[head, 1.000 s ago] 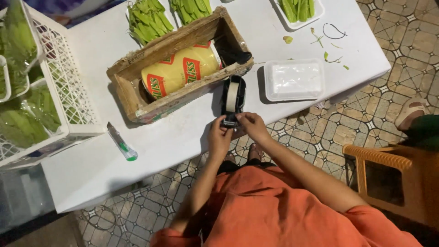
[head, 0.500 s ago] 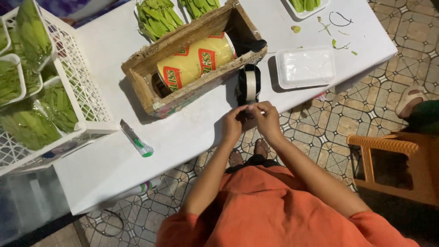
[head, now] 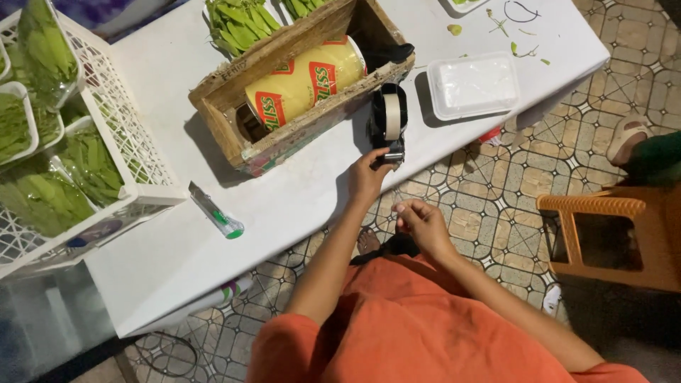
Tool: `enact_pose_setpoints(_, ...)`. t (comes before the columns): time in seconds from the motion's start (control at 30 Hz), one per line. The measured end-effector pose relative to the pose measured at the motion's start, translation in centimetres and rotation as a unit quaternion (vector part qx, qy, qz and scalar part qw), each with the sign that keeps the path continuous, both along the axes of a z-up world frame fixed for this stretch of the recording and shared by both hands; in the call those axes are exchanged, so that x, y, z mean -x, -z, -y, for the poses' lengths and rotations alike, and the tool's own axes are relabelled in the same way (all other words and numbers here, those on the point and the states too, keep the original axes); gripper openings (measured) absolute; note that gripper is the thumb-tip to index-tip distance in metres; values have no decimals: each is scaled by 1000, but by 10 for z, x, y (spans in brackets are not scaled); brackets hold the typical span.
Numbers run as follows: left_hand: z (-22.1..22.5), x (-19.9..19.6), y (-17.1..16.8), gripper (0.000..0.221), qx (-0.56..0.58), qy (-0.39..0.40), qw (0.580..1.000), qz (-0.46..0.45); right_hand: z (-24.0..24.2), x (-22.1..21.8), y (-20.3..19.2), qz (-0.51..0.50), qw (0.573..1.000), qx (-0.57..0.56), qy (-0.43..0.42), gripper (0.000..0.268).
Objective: Wrapping plastic film around trays of green beans and securing the packaging with tape.
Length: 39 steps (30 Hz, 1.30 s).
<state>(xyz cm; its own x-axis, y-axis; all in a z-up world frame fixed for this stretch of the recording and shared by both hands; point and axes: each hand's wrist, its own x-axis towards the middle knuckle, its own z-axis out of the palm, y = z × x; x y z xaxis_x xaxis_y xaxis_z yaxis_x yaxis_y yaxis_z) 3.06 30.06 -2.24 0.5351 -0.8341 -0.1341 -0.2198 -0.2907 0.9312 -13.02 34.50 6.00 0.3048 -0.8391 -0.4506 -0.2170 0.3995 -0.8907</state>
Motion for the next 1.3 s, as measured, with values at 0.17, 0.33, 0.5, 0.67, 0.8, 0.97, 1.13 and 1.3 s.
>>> enact_pose_setpoints(0.17, -5, 4, 10, 40, 2, -26, 998, -50, -10, 2, 27, 16, 999, -23, 31, 12)
enact_pose_setpoints(0.33, -15, 15, 3, 24, 1, -64, 939, -337, -8, -3, 37, 8, 998, -42, 34, 13)
enact_pose_setpoints(0.5, -24, 15, -34, 41, 21, 7, 945, -325, -4, -3, 49, 13, 998, -51, 28, 12)
enact_pose_setpoints(0.67, -9, 14, -5, 23, -7, -30, 971, -236, 8, -1, 61, -8, 999, -38, 24, 14)
enact_pose_setpoints(0.8, -7, 16, 18, 11, 53, -51, 993, -87, 19, 2, 71, -22, 999, -25, 3, 14)
enact_pose_setpoints(0.97, -13, 28, -21, 12, 80, -70, 994, -22, 44, 11, 88, -33, 998, -14, -54, 15)
enact_pose_setpoints(1.13, -8, 34, -22, 13, 117, -78, 988, 65, 81, 25, 81, -100, 978, 41, -181, 17)
enact_pose_setpoints(1.3, -7, 35, -17, 7, 149, -84, 979, 112, 109, 33, 90, -117, 951, 21, -286, 19)
